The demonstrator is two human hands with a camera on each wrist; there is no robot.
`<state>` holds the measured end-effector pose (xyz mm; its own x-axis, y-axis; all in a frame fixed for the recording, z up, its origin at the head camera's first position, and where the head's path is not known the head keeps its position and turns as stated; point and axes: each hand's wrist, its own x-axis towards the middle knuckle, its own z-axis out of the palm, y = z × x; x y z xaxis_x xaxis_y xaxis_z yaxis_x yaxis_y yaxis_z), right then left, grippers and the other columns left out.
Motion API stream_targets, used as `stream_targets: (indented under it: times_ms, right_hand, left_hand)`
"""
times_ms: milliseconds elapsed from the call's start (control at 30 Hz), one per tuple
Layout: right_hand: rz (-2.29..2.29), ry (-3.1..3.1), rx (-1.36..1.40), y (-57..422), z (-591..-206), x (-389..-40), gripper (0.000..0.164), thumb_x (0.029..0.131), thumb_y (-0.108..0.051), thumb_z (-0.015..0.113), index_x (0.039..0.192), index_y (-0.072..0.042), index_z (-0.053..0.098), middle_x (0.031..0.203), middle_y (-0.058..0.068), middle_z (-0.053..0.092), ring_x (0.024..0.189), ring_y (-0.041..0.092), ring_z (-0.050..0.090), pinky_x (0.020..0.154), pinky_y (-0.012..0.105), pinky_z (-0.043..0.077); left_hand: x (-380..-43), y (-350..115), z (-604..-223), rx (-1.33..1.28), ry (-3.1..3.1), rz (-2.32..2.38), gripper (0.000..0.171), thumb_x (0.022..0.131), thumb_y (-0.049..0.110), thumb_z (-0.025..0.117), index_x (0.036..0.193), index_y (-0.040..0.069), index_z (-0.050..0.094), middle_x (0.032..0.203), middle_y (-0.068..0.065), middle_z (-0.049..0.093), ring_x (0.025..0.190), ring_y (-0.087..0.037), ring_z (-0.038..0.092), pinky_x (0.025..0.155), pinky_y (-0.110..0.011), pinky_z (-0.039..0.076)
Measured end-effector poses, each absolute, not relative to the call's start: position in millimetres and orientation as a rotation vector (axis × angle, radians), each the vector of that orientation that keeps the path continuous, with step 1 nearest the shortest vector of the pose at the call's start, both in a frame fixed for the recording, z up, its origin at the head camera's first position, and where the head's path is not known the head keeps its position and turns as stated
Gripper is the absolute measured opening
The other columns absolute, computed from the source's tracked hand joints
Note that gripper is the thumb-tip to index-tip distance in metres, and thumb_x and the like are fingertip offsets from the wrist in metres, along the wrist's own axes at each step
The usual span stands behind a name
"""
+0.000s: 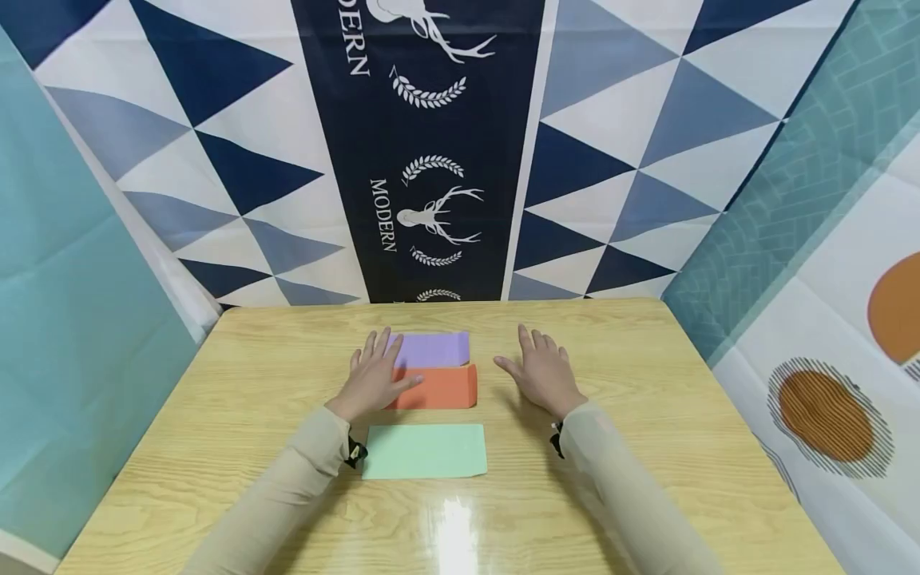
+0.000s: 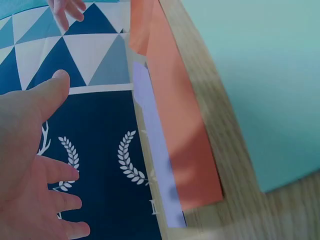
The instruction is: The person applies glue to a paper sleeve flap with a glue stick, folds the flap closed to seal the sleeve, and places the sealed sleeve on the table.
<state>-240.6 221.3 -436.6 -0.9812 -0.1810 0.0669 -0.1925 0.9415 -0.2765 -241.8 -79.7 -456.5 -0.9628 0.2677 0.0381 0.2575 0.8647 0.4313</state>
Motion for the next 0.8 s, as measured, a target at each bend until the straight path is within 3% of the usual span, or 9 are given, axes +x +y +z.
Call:
stream_targets:
  times_ms: [333,800]
  right_hand:
    - [0.373,-3.101,0.295,237,-443,-235,0.080,0.099,-0.051,0.047,0.148,0.009,0.029,0.144,0.036,0.039,0.132,0.053,0.039,0.106,0.064,0.033]
    - [0.293,-3.210,0.250,254,-449,-225,0.074,0.099,-0.049,0.047,0.140,0.013,0.041,0.133,0.039,0.049,0.121,0.054,0.049,0.097,0.061,0.044]
  left_hand:
    - [-230,-87,-463,0.477,2.979,0.663,0.088,0.090,0.056,0.060,0.155,0.008,0.024,0.163,-0.019,0.007,0.151,-0.040,0.001,0.117,-0.064,0.012]
    - [-213,-85,-479,0.761,2.905,0.590,0.081,0.090,0.052,0.062,0.151,0.007,0.032,0.161,-0.019,0.021,0.148,-0.045,0.016,0.114,-0.067,0.019]
